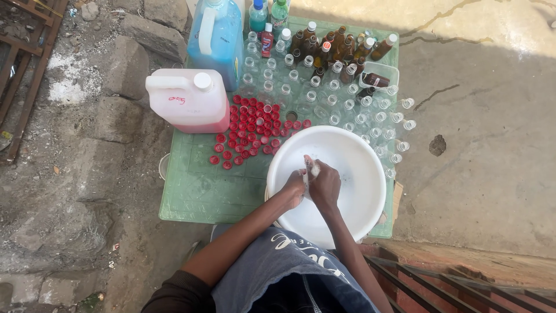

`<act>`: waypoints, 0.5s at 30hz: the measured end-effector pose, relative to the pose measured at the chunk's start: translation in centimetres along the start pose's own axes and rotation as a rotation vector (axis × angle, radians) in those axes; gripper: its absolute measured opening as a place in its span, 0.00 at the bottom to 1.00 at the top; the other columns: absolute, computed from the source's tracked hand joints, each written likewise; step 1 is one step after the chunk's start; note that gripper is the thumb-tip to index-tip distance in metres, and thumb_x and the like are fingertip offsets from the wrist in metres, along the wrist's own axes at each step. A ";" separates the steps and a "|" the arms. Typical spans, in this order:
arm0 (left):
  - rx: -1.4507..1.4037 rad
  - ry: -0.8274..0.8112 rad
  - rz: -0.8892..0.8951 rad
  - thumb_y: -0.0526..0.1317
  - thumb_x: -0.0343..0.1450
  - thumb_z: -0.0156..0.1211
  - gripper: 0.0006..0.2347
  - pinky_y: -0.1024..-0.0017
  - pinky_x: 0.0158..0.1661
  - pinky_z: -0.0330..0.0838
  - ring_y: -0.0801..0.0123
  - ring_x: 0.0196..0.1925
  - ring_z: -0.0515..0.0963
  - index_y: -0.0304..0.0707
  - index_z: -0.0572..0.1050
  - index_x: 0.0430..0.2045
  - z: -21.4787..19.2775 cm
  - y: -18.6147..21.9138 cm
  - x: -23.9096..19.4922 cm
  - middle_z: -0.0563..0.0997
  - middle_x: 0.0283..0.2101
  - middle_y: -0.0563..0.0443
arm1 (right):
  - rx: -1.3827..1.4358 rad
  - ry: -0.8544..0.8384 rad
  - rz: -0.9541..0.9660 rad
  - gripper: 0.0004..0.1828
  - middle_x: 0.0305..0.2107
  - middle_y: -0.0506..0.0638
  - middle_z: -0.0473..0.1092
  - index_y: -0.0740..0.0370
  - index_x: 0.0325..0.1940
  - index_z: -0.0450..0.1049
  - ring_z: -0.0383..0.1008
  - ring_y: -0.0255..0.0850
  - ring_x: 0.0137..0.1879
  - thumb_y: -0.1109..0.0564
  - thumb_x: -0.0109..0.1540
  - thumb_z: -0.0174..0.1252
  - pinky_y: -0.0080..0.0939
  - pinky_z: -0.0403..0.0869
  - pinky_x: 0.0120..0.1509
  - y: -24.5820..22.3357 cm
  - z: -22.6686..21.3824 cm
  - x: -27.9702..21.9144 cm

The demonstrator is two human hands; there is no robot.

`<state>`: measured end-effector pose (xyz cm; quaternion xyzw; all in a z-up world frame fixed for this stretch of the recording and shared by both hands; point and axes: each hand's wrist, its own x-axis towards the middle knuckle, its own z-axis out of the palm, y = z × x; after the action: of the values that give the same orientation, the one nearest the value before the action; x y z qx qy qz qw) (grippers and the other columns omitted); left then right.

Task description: Washing red bottle caps in a basin of soapy water

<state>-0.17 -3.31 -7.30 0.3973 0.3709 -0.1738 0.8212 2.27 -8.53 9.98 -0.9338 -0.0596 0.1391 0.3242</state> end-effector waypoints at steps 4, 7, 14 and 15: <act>0.001 -0.024 0.027 0.37 0.68 0.58 0.12 0.73 0.38 0.72 0.69 0.34 0.78 0.30 0.71 0.42 0.1 -0.7 0.4 0.78 0.31 0.47 | -0.046 0.027 0.000 0.06 0.16 0.51 0.70 0.60 0.25 0.74 0.74 0.51 0.28 0.59 0.56 0.58 0.49 0.72 0.36 1.1 0.4 0.4; 0.001 -0.074 0.050 0.35 0.67 0.58 0.10 0.73 0.37 0.72 0.70 0.33 0.78 0.30 0.72 0.40 0.4 -0.1 -0.4 0.77 0.30 0.48 | -0.092 0.036 -0.012 0.07 0.14 0.52 0.68 0.60 0.22 0.71 0.73 0.52 0.27 0.59 0.55 0.57 0.50 0.71 0.34 1.0 0.1 0.4; 0.039 -0.114 0.081 0.30 0.67 0.48 0.13 0.71 0.47 0.65 0.70 0.39 0.73 0.33 0.73 0.44 1.8 2.1 -3.3 0.76 0.36 0.49 | -0.180 0.097 0.026 0.07 0.14 0.51 0.68 0.60 0.22 0.71 0.74 0.49 0.27 0.60 0.55 0.58 0.49 0.72 0.35 1.7 -0.2 0.8; 0.062 -0.128 0.090 0.31 0.67 0.47 0.14 0.70 0.49 0.64 0.71 0.41 0.72 0.36 0.74 0.45 2.0 2.4 -3.7 0.76 0.38 0.51 | -0.189 0.102 0.035 0.07 0.15 0.51 0.68 0.60 0.23 0.71 0.74 0.50 0.28 0.60 0.56 0.58 0.50 0.72 0.35 2.0 -0.2 0.9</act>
<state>-0.30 -3.47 -2.46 0.4269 0.2939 -0.1734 0.8374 3.27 -10.03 8.67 -0.9670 -0.0397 0.0908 0.2347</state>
